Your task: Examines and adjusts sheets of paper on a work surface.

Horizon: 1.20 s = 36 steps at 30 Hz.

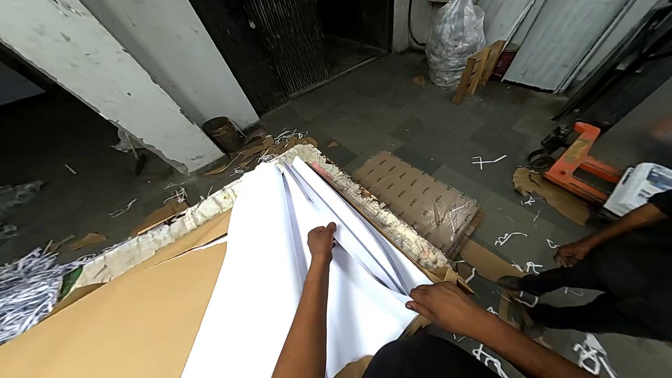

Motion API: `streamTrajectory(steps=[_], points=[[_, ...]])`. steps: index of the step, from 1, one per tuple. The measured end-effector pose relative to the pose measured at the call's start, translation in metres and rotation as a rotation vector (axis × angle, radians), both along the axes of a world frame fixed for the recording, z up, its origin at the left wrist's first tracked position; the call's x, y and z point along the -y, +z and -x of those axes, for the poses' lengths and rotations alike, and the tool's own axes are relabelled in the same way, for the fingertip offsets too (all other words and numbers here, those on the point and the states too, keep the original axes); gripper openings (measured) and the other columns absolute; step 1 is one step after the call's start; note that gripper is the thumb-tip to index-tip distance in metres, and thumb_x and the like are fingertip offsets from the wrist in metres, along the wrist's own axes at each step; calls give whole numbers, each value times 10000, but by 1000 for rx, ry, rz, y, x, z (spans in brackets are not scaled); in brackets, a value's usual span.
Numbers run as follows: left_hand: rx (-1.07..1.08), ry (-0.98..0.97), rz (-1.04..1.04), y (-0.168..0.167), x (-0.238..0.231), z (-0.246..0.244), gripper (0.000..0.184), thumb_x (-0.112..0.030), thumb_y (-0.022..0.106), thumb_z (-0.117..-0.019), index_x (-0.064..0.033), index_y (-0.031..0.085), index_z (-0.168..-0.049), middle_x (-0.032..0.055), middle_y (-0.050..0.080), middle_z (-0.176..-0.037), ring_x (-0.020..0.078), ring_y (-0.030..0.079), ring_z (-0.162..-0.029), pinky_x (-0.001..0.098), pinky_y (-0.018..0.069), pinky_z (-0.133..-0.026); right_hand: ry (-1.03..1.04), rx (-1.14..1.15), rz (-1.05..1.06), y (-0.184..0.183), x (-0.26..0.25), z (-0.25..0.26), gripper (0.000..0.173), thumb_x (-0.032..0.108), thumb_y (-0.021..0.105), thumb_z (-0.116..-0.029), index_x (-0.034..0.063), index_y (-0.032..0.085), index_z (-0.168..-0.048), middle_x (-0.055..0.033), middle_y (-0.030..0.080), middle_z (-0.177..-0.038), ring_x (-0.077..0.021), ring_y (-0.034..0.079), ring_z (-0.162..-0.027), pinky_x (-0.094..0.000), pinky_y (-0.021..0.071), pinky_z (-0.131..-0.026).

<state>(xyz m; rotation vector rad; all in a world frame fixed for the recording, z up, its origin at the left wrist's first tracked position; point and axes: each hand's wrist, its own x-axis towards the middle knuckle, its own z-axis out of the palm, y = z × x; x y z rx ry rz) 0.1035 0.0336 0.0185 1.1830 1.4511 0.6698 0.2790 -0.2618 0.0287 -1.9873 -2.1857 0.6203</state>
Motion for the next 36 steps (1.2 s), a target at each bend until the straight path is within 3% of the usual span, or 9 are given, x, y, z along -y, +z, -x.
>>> streamTrajectory(steps=[6, 13, 20, 22, 24, 26, 29, 31, 36], points=[[-140, 110, -157, 18, 3, 52, 441, -319, 678, -976, -6, 548, -693, 150, 548, -689, 278, 518, -632, 514, 446, -599, -452, -227, 314, -8, -5, -32, 886, 793, 154, -984, 109, 690, -1156, -138, 719, -1042, -318, 707, -999, -599, 536, -914], [-71, 56, -65, 20, -27, 187, 284, -219, 671, -965, -8, 644, -779, 94, 605, -635, 178, 556, -515, 359, 491, -489, -489, -54, 342, -11, -13, -18, 589, 556, 346, -1068, 69, 651, -939, -153, 669, -921, -347, 671, -935, -582, 525, -824], [-325, 137, -195, 21, -77, 292, 298, -232, 718, -918, -4, 626, -750, 92, 591, -652, 192, 550, -562, 420, 493, -550, -400, -17, 359, 7, -21, -10, 557, 511, 365, -1079, 55, 651, -938, -168, 669, -915, -367, 670, -945, -587, 519, -817], [-599, 82, -249, 28, -92, 308, 273, -243, 713, -933, 26, 700, -890, 186, 652, -803, 302, 607, -725, 542, 505, -668, -385, -30, 347, 11, -21, -8, 558, 512, 363, -1080, 54, 647, -936, -171, 666, -913, -370, 669, -940, -589, 518, -809], [-889, 73, -335, 46, -88, 295, 381, -276, 671, -947, -17, 693, -1226, 310, 646, -1225, 501, 617, -1138, 755, 462, -896, -399, -76, 338, 13, -20, -4, 558, 514, 361, -1082, 57, 647, -939, -160, 673, -913, -360, 673, -937, -589, 516, -819], [-925, 65, -544, 71, -64, 254, 589, -298, 618, -978, -12, 502, -1479, 351, 404, -1521, 561, 410, -1387, 784, 351, -1037, -451, -143, 346, 12, -21, -3, 562, 530, 368, -1080, 68, 662, -957, -134, 705, -916, -333, 698, -923, -583, 525, -842], [-469, -176, -804, 71, -13, 158, 443, -196, 578, -1034, 44, 557, -1406, 257, 537, -1457, 369, 523, -1363, 532, 440, -1128, -551, -181, 366, 9, -21, -4, 551, 516, 386, -1080, 66, 678, -954, -123, 724, -906, -316, 710, -891, -572, 533, -842], [-155, -386, -649, 35, 25, 95, 338, -175, 587, -1027, 11, 650, -1301, 189, 618, -1381, 288, 574, -1315, 467, 487, -1098, -590, -104, 377, 8, -19, -4, 541, 491, 398, -1072, 49, 676, -931, -160, 693, -941, -354, 679, -947, -591, 515, -836], [-450, -591, -140, -30, 52, 22, 656, -542, 668, -923, -149, 591, -1444, 210, 334, -1632, 491, 194, -1525, 818, 204, -1108, -549, 138, 422, 22, -25, 19, 588, 509, 397, -1070, 1, 690, -1018, -245, 696, -1069, -440, 672, -1064, -641, 526, -835]])
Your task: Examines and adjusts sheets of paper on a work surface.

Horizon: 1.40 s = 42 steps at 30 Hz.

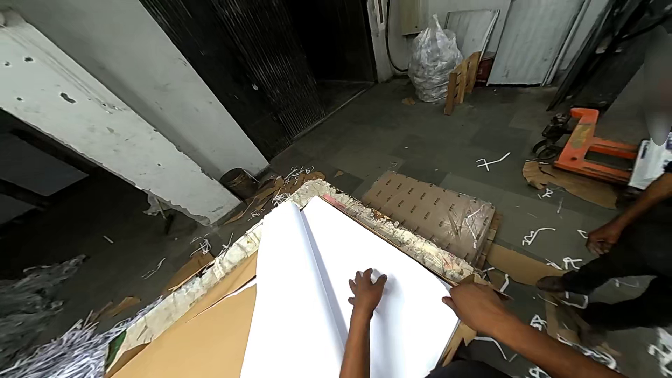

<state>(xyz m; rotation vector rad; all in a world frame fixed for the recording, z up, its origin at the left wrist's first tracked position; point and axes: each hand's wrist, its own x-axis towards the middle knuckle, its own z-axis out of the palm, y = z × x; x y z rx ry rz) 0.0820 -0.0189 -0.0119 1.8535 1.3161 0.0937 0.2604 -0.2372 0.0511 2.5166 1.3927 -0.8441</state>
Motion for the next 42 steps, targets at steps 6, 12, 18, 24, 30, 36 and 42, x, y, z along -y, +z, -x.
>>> streamTrajectory(steps=[6, 12, 18, 24, 30, 36, 42], points=[[121, 135, 8, -4, -40, 19, 444, -414, 497, -1066, -53, 722, -1195, 184, 698, -1204, 367, 635, -1170, 653, 475, -987, 454, 22, -335, -20, 23, 15, 404, 354, 432, -1095, 42, 677, -1019, -179, 691, -910, -388, 704, -820, -571, 561, -665], [553, 398, 247, 28, -48, 18, 827, -744, 379, -986, -47, 630, -1353, 135, 609, -1420, 321, 506, -1363, 613, 369, -1100, 664, -36, -515, -30, 36, -12, 463, 435, 368, -1111, 95, 639, -951, -106, 649, -838, -307, 680, -730, -498, 550, -585], [491, 432, 318, 60, -37, -8, 835, -708, 614, -899, -38, 573, -1395, 190, 539, -1470, 384, 483, -1350, 653, 398, -1030, 704, -37, -502, -27, 35, -14, 488, 447, 341, -1115, 94, 632, -944, -99, 645, -840, -295, 681, -731, -481, 557, -591], [469, 503, 309, 57, -45, -15, 655, -533, 729, -910, -33, 631, -1321, 219, 563, -1416, 396, 506, -1309, 644, 408, -1026, 681, -39, -504, -27, 36, -15, 497, 446, 322, -1119, 89, 632, -965, -103, 643, -851, -296, 679, -744, -471, 559, -613], [482, 498, 304, 54, -46, -11, 626, -524, 741, -905, -60, 646, -1314, 204, 560, -1423, 386, 492, -1328, 641, 393, -1052, 668, -33, -512, -27, 36, -14, 507, 453, 312, -1120, 94, 633, -962, -94, 642, -848, -281, 678, -748, -456, 559, -621], [483, 508, 294, 50, -48, -10, 634, -511, 759, -895, -43, 644, -1307, 210, 562, -1419, 385, 499, -1328, 638, 402, -1060, 671, -25, -522, -27, 36, -16, 503, 455, 310, -1119, 103, 626, -947, -84, 634, -836, -267, 670, -735, -446, 554, -611], [468, 509, 269, 52, -49, -12, 573, -485, 757, -908, -35, 674, -1255, 211, 585, -1376, 378, 514, -1296, 648, 401, -1044, 662, -26, -504, -28, 36, -14, 515, 458, 300, -1120, 95, 626, -955, -94, 635, -847, -280, 674, -745, -456, 552, -610]])
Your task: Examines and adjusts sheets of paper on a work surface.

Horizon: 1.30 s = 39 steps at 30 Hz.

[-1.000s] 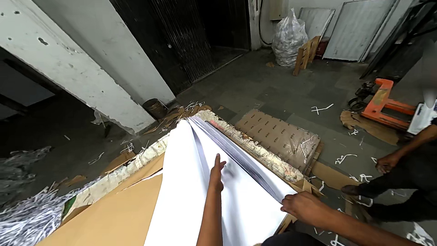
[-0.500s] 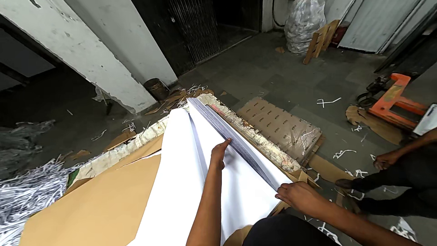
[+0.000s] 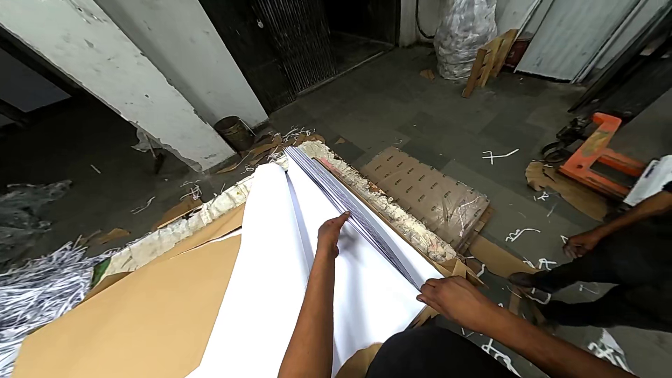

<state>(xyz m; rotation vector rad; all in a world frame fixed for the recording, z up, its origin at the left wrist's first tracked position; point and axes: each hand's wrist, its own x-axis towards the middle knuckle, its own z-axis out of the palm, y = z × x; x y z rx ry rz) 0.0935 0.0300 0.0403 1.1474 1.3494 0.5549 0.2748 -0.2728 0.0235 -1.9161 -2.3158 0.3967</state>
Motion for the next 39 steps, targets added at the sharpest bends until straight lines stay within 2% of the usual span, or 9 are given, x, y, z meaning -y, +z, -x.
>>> streamTrajectory(steps=[5, 7, 12, 15, 18, 26, 31, 35, 39], points=[[-162, 45, -335, -9, 9, 0, 794, -428, 813, -866, -56, 491, -1489, 258, 632, -1320, 431, 628, -1180, 640, 493, -996, -18, 2, -18, -1, 0, 1, 509, 458, 307, -1118, 102, 622, -937, -87, 635, -835, -270, 673, -732, -450, 552, -602], [-246, 16, -523, -9, 16, -1, 775, -311, 782, -919, -113, 396, -1562, 237, 693, -1202, 390, 720, -971, 601, 575, -869, -25, -1, -25, -2, 0, 1, 504, 453, 316, -1118, 100, 627, -938, -90, 639, -835, -275, 677, -734, -456, 558, -603], [-96, -57, -533, -27, 20, -2, 227, -195, 583, -1042, -85, 731, -1174, 138, 731, -1041, 268, 725, -800, 530, 626, -732, -11, 2, -26, -1, 1, 3, 499, 452, 318, -1119, 104, 629, -942, -82, 639, -836, -267, 678, -733, -450, 560, -599], [25, 1, -401, -23, 24, -7, 409, -427, 756, -933, -78, 737, -1145, 146, 724, -1037, 286, 722, -822, 542, 626, -715, -20, 3, -25, -1, 1, 5, 500, 455, 319, -1118, 101, 628, -944, -85, 636, -836, -266, 674, -728, -451, 557, -595], [89, 33, -331, -24, 24, -7, 456, -389, 841, -861, -71, 728, -1168, 165, 716, -1069, 301, 716, -844, 533, 620, -718, -28, -4, -28, -1, 1, 4, 501, 453, 319, -1118, 103, 628, -937, -84, 636, -831, -266, 674, -726, -447, 557, -597], [193, 7, -257, -28, 29, 0, 393, -341, 784, -925, -95, 704, -1221, 159, 691, -1092, 299, 694, -875, 518, 608, -715, -24, -4, -16, -3, -1, 5, 503, 457, 315, -1117, 102, 620, -935, -87, 635, -830, -274, 675, -735, -459, 555, -600], [115, 32, -310, -33, 28, 4, 210, -224, 664, -1004, -14, 671, -999, 163, 684, -885, 268, 680, -715, 492, 601, -649, -76, -19, 9, 1, -3, -2, 528, 501, 302, -1109, 108, 607, -930, -84, 631, -815, -276, 673, -721, -470, 549, -592], [-67, 129, -450, -35, 26, 17, 258, -260, 622, -999, -39, 599, -868, 122, 558, -696, 270, 530, -612, 490, 446, -568, -266, -154, 147, 0, -11, -21, 665, 649, 227, -1066, 129, 637, -1000, -95, 657, -860, -292, 686, -825, -545, 555, -715], [-74, 142, -451, -23, 11, 54, 230, -217, 640, -1002, -13, 648, -898, 113, 580, -743, 243, 549, -675, 475, 473, -634, -557, -337, 301, -23, -22, -35, 855, 781, 133, -989, 161, 722, -1014, -70, 720, -895, -267, 711, -870, -577, 553, -824]])
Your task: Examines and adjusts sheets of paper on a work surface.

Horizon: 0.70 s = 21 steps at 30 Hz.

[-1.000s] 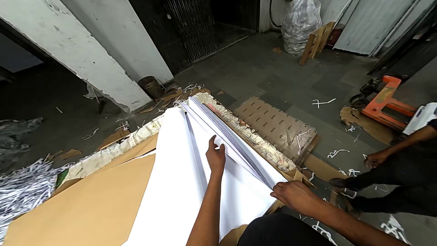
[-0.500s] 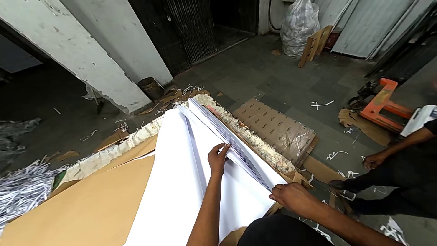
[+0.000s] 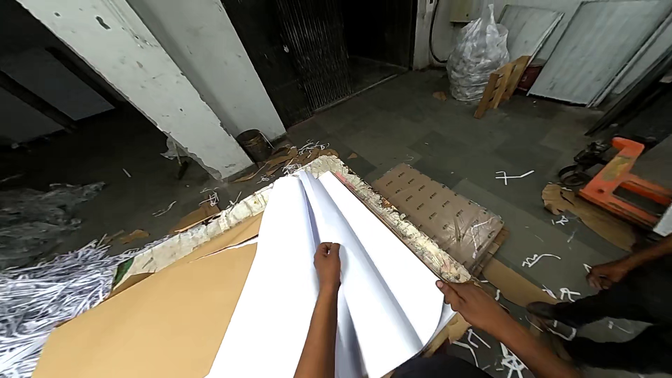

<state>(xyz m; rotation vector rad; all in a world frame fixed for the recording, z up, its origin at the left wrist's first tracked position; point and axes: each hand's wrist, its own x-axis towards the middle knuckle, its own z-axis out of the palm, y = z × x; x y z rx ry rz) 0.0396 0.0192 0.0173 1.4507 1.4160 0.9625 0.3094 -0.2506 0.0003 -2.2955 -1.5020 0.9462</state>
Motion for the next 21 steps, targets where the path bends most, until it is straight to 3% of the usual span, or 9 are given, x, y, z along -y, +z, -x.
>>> streamTrajectory(steps=[2, 4, 8, 10, 12, 15, 18, 19, 21], points=[[11, -46, 10, 9, -13, 31, 228, -191, 636, -1011, 3, 647, -892, 103, 585, -742, 213, 551, -672, 439, 484, -644, -110, -46, 67, -5, -3, -1, 871, 821, 180, -960, 136, 717, -939, -73, 715, -834, -268, 714, -788, -560, 572, -769], [1, -62, 16, 18, -28, 68, 208, -148, 636, -1003, 16, 644, -874, 95, 595, -734, 186, 562, -663, 401, 502, -642, -176, -15, 113, -6, -1, 2, 869, 845, 238, -940, 110, 702, -914, -98, 711, -832, -288, 716, -798, -563, 572, -774], [-79, -43, 47, 24, -59, 161, 149, -48, 642, -960, 7, 608, -826, 55, 572, -722, 126, 537, -643, 319, 488, -624, -197, 109, 179, -9, 8, 10, 872, 822, 369, -927, 56, 705, -1172, -178, 694, -1197, -361, 665, -1138, -613, 511, -970], [-140, -66, 91, 17, -75, 212, 131, -67, 635, -956, 3, 612, -847, 55, 583, -728, 127, 551, -639, 326, 501, -616, -229, 129, 186, -11, 13, 13, 876, 824, 408, -910, 44, 676, -1205, -190, 701, -1168, -375, 669, -1128, -613, 516, -954], [-203, -71, 218, 13, -81, 252, 172, -149, 619, -1001, 20, 630, -968, 118, 642, -801, 187, 620, -677, 385, 550, -633, -281, 66, 174, -15, 17, 13, 857, 799, 487, -898, 39, 638, -1264, -189, 698, -1159, -364, 678, -1095, -596, 526, -951], [-426, 18, 312, 23, -79, 272, 392, -275, 635, -1021, 23, 579, -1270, 250, 675, -1127, 355, 703, -932, 546, 593, -773, -376, -129, 131, -20, 19, 10, 755, 746, 584, -892, 77, 634, -1237, -153, 703, -1066, -315, 718, -914, -563, 587, -835], [-730, 90, -135, 46, -63, 239, 942, -464, 802, -860, 88, 388, -1501, 399, 357, -1517, 576, 459, -1329, 728, 431, -1027, -368, -171, 149, -16, 15, 11, 694, 705, 506, -965, 71, 637, -1213, -155, 711, -1013, -308, 721, -858, -544, 592, -790], [-737, 29, -336, 56, -53, 215, 1057, -526, 808, -825, 93, 330, -1536, 394, 273, -1576, 575, 381, -1402, 713, 393, -1084, -313, -93, 174, -8, 12, 13, 679, 665, 451, -1005, 47, 651, -1201, -186, 700, -1070, -344, 703, -960, -580, 555, -858], [-594, -259, -573, 69, -31, 157, 1036, -546, 776, -848, 58, 320, -1556, 319, 272, -1619, 454, 320, -1492, 595, 342, -1195, -191, 86, 233, 8, 7, 21, 649, 592, 366, -1055, 31, 668, -1181, -220, 687, -1163, -402, 651, -1142, -633, 498, -954]])
